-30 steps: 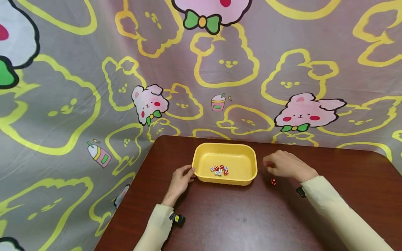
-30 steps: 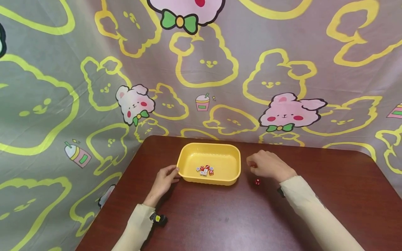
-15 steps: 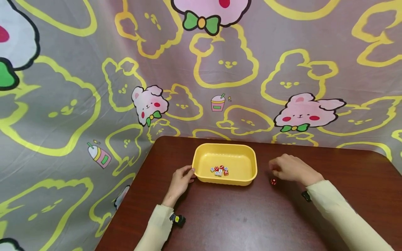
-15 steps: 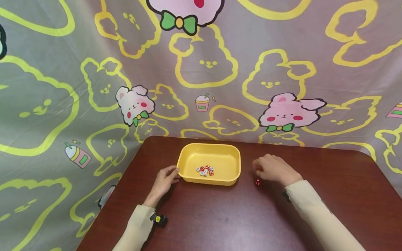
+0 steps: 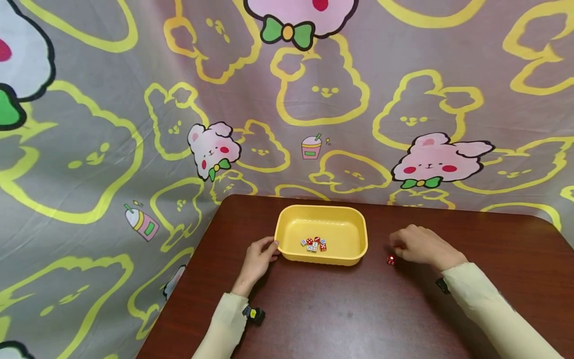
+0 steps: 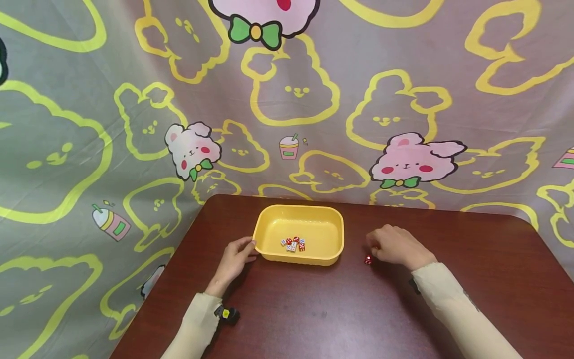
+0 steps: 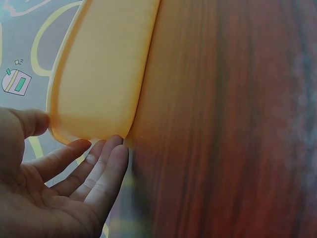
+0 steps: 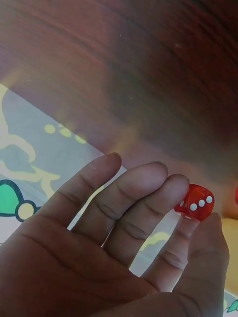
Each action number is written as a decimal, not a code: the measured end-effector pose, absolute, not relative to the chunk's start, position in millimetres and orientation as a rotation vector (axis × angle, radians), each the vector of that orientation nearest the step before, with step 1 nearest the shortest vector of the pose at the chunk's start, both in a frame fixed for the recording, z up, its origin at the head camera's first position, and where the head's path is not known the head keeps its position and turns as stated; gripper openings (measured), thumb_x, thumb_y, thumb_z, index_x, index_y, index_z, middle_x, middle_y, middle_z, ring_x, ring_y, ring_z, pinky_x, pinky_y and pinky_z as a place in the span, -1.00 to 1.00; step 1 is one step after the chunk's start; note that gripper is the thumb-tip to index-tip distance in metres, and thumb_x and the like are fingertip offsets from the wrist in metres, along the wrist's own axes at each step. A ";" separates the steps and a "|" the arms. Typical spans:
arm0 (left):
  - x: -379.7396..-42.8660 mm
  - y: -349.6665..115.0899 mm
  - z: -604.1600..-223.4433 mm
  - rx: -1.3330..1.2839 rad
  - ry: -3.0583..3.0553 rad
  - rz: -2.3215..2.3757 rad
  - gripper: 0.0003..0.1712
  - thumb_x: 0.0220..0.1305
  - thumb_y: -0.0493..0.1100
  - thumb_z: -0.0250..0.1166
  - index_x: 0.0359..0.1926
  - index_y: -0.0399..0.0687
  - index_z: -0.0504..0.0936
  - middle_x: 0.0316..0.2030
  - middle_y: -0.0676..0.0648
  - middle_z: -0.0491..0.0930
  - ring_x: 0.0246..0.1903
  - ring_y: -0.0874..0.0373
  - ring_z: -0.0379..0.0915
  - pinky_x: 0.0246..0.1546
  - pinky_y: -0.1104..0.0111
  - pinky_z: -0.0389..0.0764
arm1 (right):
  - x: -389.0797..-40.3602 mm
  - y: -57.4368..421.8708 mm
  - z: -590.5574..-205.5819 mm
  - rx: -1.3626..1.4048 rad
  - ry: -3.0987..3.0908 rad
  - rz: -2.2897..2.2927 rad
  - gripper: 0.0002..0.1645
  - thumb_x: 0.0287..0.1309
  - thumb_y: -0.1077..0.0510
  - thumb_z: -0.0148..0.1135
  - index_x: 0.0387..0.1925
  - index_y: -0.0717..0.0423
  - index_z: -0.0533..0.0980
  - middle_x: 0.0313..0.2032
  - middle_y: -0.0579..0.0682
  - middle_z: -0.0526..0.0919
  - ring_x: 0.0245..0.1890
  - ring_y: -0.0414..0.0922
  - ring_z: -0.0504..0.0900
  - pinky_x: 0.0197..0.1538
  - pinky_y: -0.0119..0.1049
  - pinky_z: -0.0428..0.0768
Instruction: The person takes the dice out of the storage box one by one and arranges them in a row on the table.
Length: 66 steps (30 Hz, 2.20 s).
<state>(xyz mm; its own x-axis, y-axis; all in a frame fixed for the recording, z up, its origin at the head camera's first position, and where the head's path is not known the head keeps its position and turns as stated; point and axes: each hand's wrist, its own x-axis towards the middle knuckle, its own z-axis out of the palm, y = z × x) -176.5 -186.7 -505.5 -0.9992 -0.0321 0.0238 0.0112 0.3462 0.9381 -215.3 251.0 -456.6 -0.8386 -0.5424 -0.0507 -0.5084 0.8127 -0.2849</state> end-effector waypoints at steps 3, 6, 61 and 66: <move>-176.9 -186.6 -505.7 0.022 -2.544 -1.778 -0.59 0.55 -0.14 0.19 0.20 -0.37 0.64 0.01 -0.36 0.73 -0.11 -0.07 0.77 -0.14 0.26 0.86 | -213.8 252.9 -458.9 -0.850 2.883 -0.400 -0.67 0.10 0.28 0.33 -0.59 -0.21 0.50 -0.62 -0.29 0.38 -0.58 -0.31 0.32 -0.55 -0.45 0.27; -176.7 -186.6 -506.1 0.012 -2.547 -1.773 -0.59 0.55 -0.15 0.19 0.20 -0.38 0.64 0.00 -0.37 0.73 -0.12 -0.08 0.77 -0.14 0.26 0.86 | -212.1 254.5 -460.8 -0.849 2.887 -0.403 -0.68 0.09 0.28 0.33 -0.58 -0.20 0.50 -0.63 -0.28 0.37 -0.59 -0.31 0.30 -0.56 -0.45 0.25; -176.2 -188.3 -506.3 0.010 -2.551 -1.770 -0.60 0.55 -0.15 0.19 0.19 -0.38 0.64 0.01 -0.36 0.73 -0.12 -0.07 0.77 -0.14 0.24 0.86 | -203.9 263.9 -462.9 -0.774 2.879 -0.400 -0.78 0.16 0.21 0.37 -0.50 -0.17 0.58 -0.59 -0.26 0.45 -0.56 -0.28 0.34 -0.53 -0.40 0.31; -177.6 -188.1 -507.7 0.019 -2.548 -1.767 -0.60 0.55 -0.15 0.19 0.19 -0.36 0.65 0.00 -0.35 0.74 -0.14 -0.05 0.77 -0.14 0.23 0.86 | -206.9 261.9 -450.6 -0.812 2.905 -0.384 -0.82 0.14 0.23 0.36 -0.45 -0.15 0.62 -0.59 -0.28 0.47 -0.55 -0.28 0.35 -0.53 -0.41 0.33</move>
<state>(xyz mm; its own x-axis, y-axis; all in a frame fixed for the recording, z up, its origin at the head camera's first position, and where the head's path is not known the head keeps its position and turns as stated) -177.6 -188.1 -507.7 -0.9991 -0.0334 0.0266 0.0132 0.3506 0.9364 -206.9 261.9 -450.6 -0.8526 -0.5218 -0.0284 -0.4965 0.8257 -0.2677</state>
